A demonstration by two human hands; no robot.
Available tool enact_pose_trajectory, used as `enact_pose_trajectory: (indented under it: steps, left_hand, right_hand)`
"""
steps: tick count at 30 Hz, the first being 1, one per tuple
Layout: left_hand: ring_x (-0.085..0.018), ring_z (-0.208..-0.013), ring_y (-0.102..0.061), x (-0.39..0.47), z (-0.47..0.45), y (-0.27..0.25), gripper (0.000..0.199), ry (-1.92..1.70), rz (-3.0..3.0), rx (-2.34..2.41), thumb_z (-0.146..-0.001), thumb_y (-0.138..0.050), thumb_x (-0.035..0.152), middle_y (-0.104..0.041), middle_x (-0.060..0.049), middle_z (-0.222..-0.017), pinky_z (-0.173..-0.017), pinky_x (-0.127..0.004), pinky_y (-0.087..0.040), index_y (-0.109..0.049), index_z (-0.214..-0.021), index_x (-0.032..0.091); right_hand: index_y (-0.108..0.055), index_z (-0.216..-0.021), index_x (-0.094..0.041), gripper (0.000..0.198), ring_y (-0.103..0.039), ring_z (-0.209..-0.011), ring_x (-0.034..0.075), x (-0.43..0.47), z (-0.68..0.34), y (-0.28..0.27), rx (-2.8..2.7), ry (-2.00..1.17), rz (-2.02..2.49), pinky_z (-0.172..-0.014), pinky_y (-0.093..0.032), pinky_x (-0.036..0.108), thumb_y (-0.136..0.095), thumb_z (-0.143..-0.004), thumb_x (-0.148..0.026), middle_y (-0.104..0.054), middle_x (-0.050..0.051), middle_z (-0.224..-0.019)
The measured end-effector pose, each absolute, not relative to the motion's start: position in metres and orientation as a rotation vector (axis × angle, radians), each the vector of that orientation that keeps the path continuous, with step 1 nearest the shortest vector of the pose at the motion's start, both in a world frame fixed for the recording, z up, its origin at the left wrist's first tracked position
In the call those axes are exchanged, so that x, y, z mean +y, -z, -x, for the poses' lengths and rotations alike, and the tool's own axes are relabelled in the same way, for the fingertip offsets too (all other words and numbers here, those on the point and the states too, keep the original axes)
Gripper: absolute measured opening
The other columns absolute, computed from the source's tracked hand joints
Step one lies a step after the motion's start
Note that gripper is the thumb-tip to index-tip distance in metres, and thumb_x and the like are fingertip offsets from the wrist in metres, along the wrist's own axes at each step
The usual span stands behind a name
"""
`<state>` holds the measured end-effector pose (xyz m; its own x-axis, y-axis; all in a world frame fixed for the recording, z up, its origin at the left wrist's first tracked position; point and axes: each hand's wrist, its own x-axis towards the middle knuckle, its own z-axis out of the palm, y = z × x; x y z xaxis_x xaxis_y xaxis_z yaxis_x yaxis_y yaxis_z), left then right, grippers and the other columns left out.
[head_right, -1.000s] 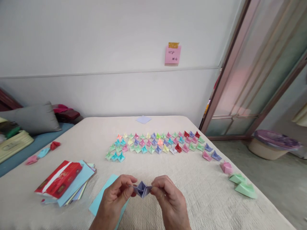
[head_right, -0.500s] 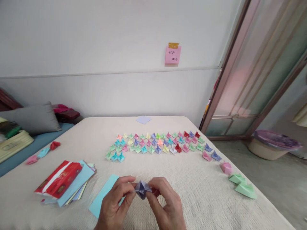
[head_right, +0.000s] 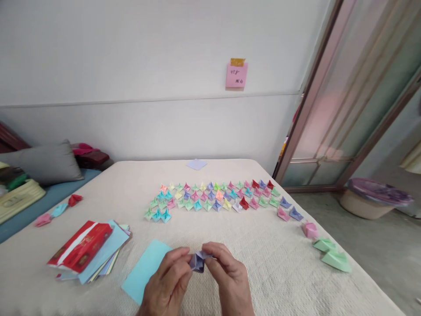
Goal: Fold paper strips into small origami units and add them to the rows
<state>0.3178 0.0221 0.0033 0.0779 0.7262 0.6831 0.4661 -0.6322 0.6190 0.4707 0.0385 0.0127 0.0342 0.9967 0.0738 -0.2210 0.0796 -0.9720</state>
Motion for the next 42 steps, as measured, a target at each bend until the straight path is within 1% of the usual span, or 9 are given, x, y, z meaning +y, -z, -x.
enact_pose_trajectory:
  steps: [4, 7, 10, 14, 19, 25, 33, 38, 42]
  left_hand:
    - [-0.018, -0.094, -0.067, 0.022, -0.315, -0.005, 0.017, -1.514, -2.104, 1.225, -0.093, -0.046, 0.017, -0.062, -0.008, -0.110, -0.081, -0.023, -0.053, -0.061, -0.097, 0.025]
    - [-0.018, -0.092, -0.067, 0.022, -0.311, -0.009, 0.015, -1.455, -2.062, 1.272, -0.091, -0.049, 0.015, -0.063, -0.006, -0.108, -0.077, -0.023, -0.053, -0.059, -0.096, 0.025]
    - [-0.017, -0.087, -0.066, 0.021, -0.311, -0.014, 0.012, -1.414, -1.935, 1.301, -0.092, -0.047, 0.019, -0.064, -0.006, -0.105, -0.070, -0.023, -0.052, -0.058, -0.090, 0.023]
    - [-0.016, -0.079, -0.065, 0.020, -0.314, -0.023, 0.013, -1.383, -1.710, 1.286, -0.091, -0.048, 0.028, -0.065, -0.006, -0.100, -0.067, -0.022, -0.052, -0.058, -0.087, 0.022]
    - [-0.016, -0.071, -0.065, 0.020, -0.317, -0.029, 0.012, -1.344, -1.587, 1.277, -0.088, -0.051, 0.031, -0.065, -0.002, -0.082, -0.066, -0.023, -0.052, -0.058, -0.086, 0.022]
    - [-0.017, -0.072, -0.062, 0.019, -0.320, -0.021, 0.011, -1.360, -1.742, 1.243, -0.089, -0.047, 0.025, -0.063, -0.003, -0.081, -0.068, -0.025, -0.051, -0.056, -0.087, 0.022]
    - [-0.017, -0.073, -0.061, 0.019, -0.323, -0.012, 0.015, -1.336, -1.899, 1.190, -0.090, -0.041, 0.019, -0.062, -0.004, -0.081, -0.069, -0.026, -0.048, -0.056, -0.090, 0.023]
    - [-0.016, -0.064, -0.060, 0.021, -0.324, -0.011, 0.012, -1.285, -1.802, 1.288, -0.087, -0.044, 0.017, -0.062, -0.001, -0.073, -0.062, -0.025, -0.048, -0.055, -0.086, 0.022]
    - [-0.016, -0.062, -0.064, 0.026, -0.327, -0.007, 0.009, -1.256, -1.617, 1.318, -0.078, -0.053, 0.014, -0.063, 0.000, -0.071, -0.062, -0.024, -0.052, -0.050, -0.083, 0.022]
  right_hand:
    - [-0.076, -0.085, -0.027, 0.011, -0.059, -0.095, 0.023, 0.038, -0.469, -0.016, -1.074, -1.205, 1.001, -0.081, -0.048, 0.031, -0.069, -0.076, -0.024, -0.066, 0.004, -0.097]
    - [-0.076, -0.082, -0.026, 0.011, -0.059, -0.095, 0.023, 0.037, -0.468, -0.021, -1.086, -1.174, 1.011, -0.084, -0.047, 0.031, -0.069, -0.076, -0.022, -0.067, 0.004, -0.096]
    - [-0.076, -0.082, -0.025, 0.011, -0.060, -0.094, 0.024, 0.036, -0.468, -0.022, -1.079, -1.173, 1.013, -0.083, -0.047, 0.032, -0.069, -0.074, -0.022, -0.067, 0.004, -0.095]
    - [-0.075, -0.083, -0.025, 0.015, -0.060, -0.090, 0.023, 0.035, -0.468, -0.021, -1.038, -1.211, 1.037, -0.079, -0.047, 0.032, -0.068, -0.071, -0.019, -0.067, 0.003, -0.094]
    - [-0.073, -0.087, -0.024, 0.022, -0.061, -0.082, 0.023, 0.033, -0.466, -0.021, -1.004, -1.242, 1.100, -0.077, -0.044, 0.033, -0.063, -0.069, -0.017, -0.069, 0.003, -0.088]
    - [-0.073, -0.083, -0.021, 0.023, -0.059, -0.080, 0.023, 0.034, -0.464, -0.019, -0.943, -1.271, 1.169, -0.075, -0.043, 0.033, -0.059, -0.066, -0.016, -0.069, 0.003, -0.079]
    - [-0.070, -0.082, -0.021, 0.024, -0.059, -0.080, 0.024, 0.034, -0.459, -0.020, -0.847, -1.370, 1.162, -0.073, -0.044, 0.034, -0.055, -0.064, -0.015, -0.068, 0.004, -0.078]
    - [-0.069, -0.082, -0.021, 0.025, -0.059, -0.086, 0.024, 0.035, -0.458, -0.019, -0.857, -1.366, 1.165, -0.073, -0.044, 0.032, -0.056, -0.062, -0.013, -0.068, 0.004, -0.081]
    - [-0.069, -0.084, -0.021, 0.023, -0.059, -0.085, 0.023, 0.036, -0.457, -0.016, -0.871, -1.356, 1.152, -0.077, -0.044, 0.032, -0.060, -0.064, -0.014, -0.068, 0.003, -0.082]
